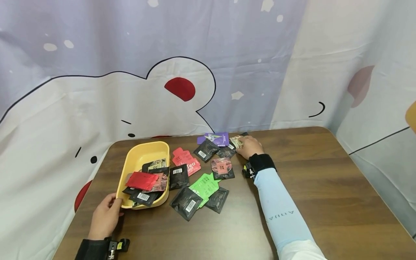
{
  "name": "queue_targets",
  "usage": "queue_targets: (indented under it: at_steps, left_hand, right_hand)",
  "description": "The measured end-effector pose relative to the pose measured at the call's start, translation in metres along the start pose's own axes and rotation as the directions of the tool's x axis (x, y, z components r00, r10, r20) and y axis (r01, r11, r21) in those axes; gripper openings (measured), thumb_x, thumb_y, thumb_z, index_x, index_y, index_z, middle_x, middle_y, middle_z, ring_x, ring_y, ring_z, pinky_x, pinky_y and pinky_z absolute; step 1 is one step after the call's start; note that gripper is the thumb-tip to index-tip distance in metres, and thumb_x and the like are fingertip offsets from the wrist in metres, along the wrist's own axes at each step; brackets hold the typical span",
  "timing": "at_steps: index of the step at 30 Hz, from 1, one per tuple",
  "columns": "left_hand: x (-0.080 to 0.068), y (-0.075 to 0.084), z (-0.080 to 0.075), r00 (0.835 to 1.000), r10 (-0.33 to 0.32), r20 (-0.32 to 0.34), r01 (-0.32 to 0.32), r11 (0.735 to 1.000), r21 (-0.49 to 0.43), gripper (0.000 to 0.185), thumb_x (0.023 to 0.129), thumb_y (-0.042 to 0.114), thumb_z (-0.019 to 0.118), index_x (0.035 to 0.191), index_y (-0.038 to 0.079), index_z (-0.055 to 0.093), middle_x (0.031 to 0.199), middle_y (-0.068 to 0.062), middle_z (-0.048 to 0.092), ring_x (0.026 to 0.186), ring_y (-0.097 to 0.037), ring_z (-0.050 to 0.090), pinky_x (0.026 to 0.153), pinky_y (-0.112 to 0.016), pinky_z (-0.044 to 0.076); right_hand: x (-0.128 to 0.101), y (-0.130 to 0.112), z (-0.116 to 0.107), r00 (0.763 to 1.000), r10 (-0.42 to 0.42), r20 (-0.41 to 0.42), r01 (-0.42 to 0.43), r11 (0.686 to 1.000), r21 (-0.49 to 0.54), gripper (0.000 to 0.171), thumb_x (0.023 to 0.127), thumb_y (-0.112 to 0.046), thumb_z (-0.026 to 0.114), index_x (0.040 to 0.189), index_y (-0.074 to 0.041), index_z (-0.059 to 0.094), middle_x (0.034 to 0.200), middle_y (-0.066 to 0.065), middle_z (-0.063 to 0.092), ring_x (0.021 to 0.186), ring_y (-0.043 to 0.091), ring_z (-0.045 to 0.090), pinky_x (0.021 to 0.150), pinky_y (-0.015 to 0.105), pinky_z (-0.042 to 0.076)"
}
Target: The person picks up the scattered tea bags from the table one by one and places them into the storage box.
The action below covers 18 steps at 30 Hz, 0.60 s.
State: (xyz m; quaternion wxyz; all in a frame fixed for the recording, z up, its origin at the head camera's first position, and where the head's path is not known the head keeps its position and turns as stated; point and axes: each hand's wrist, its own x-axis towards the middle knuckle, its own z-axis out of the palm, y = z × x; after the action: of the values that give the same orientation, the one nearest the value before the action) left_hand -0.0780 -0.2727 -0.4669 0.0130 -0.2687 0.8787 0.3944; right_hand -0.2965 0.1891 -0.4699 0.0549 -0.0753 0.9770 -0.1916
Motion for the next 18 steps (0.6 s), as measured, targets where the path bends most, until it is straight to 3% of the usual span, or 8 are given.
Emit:
queue_targets:
  at_steps: [9,14,18]
  left_hand:
    - [0.0007,0.0005,0.0017,1.000,-0.005,0.003,0.005,1.000,-0.008,0.049,0.105,0.030,0.039,0.144,0.001,0.046,0.131,-0.026,0.057,0.107,-0.033,0.062,0.081,-0.040,0.060]
    - [0.0001,-0.0002,0.0012,1.000,0.001,0.008,-0.001,1.000,-0.012,0.049,0.105,0.030,0.040,0.144,0.000,0.046,0.131,-0.026,0.057,0.107,-0.033,0.063,0.080,-0.039,0.060]
    - [-0.0006,-0.0005,0.0006,1.000,0.006,0.008,-0.005,1.000,-0.013,0.049,0.105,0.029,0.040,0.144,0.000,0.047,0.130,-0.026,0.058,0.107,-0.032,0.063,0.079,-0.039,0.059]
  right_hand:
    - [0.0012,-0.0003,-0.0003,0.999,-0.003,-0.051,0.001,0.999,-0.050,0.062,0.089,-0.019,0.063,0.146,0.001,0.049,0.141,0.031,0.054,0.130,0.046,0.052,0.108,0.058,0.043]
    - [-0.0002,0.0030,-0.0009,0.991,0.018,-0.130,-0.029,0.996,-0.083,0.053,0.089,-0.012,0.059,0.140,0.001,0.056,0.132,0.030,0.061,0.120,0.047,0.060,0.101,0.059,0.047]
    - [-0.0040,0.0047,-0.0029,0.980,0.020,-0.200,-0.030,0.998,-0.048,0.040,0.090,-0.007,0.057,0.128,0.000,0.066,0.124,0.028,0.067,0.112,0.047,0.064,0.095,0.058,0.050]
